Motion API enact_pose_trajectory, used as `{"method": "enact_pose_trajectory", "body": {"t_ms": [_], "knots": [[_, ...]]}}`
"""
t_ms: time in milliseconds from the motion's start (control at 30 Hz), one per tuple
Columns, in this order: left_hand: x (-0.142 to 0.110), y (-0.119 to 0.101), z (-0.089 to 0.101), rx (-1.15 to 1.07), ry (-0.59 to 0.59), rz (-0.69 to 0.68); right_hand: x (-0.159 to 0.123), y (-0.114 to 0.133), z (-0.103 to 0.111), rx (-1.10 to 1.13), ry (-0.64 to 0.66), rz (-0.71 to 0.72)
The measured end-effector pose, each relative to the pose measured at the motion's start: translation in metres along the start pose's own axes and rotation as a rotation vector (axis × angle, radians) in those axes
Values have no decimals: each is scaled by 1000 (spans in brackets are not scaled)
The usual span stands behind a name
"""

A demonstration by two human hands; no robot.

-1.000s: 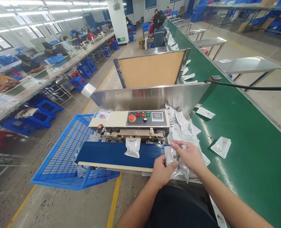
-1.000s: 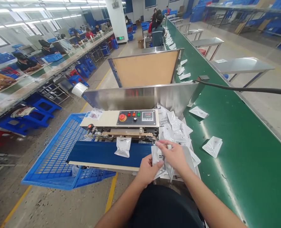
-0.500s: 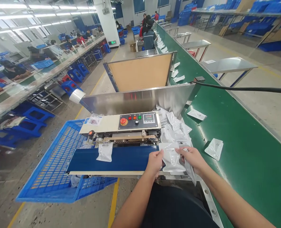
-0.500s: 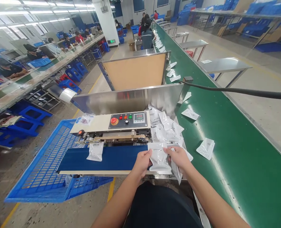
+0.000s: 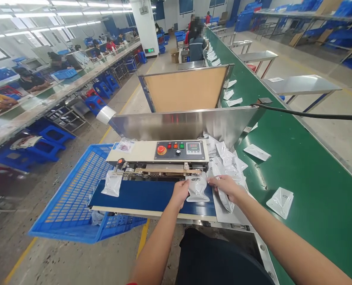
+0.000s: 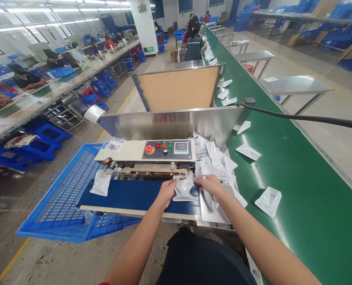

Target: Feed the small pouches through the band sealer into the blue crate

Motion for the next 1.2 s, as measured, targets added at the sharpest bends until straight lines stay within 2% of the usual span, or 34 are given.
{"method": "enact_pose_trajectory", "body": {"t_ms": [100,200,233,300,333,367,400,433,533,567,600,667,733,900,1000,1067,1200], "knots": [[-4,-7,31,0,-74,-61,-16,2,7,-1,21,25],[-18,-15,68,0,-167,-115,-36,-4,27,78,-2,1],[-28,-20,83,11,-245,-160,-43,-6,34,106,-25,0],[-58,-29,109,74,-482,-293,-55,-8,46,143,-88,32],[-75,-32,115,126,-596,-365,-61,-8,48,146,-121,59],[-91,-34,111,188,-658,-423,-66,-6,47,139,-145,89],[-101,-33,98,250,-632,-461,-71,-4,41,126,-160,123],[-106,-31,75,312,-512,-487,-76,-1,33,110,-162,156],[-117,-22,-20,472,16,-593,-85,13,-1,101,-110,239],[-121,-21,-42,493,80,-627,-87,18,-9,135,-82,264],[-121,-22,-56,496,94,-646,-87,21,-15,191,-52,283],[-115,-24,-64,449,9,-628,-87,22,-15,336,-5,311],[-103,-23,-62,370,-46,-566,-84,16,-2,406,-10,332],[-84,-15,-67,245,42,-471,-76,-10,26,118,-53,341],[-77,-12,-75,323,79,-474,-72,-17,33,31,-81,379],[-68,-8,-77,347,57,-456,-66,-19,40,14,-108,384],[-36,20,-71,139,-28,-147,-44,-34,63,140,-218,252]]}}
Point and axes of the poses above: each hand's wrist, its own x-axis towards the middle knuckle, its own z-axis out of the back of the hand, y = z × x, the point moved 8 cm from there along x, towards the middle knuckle, and after that the axes turned 4 degrees about x, right-handed, at the moved point
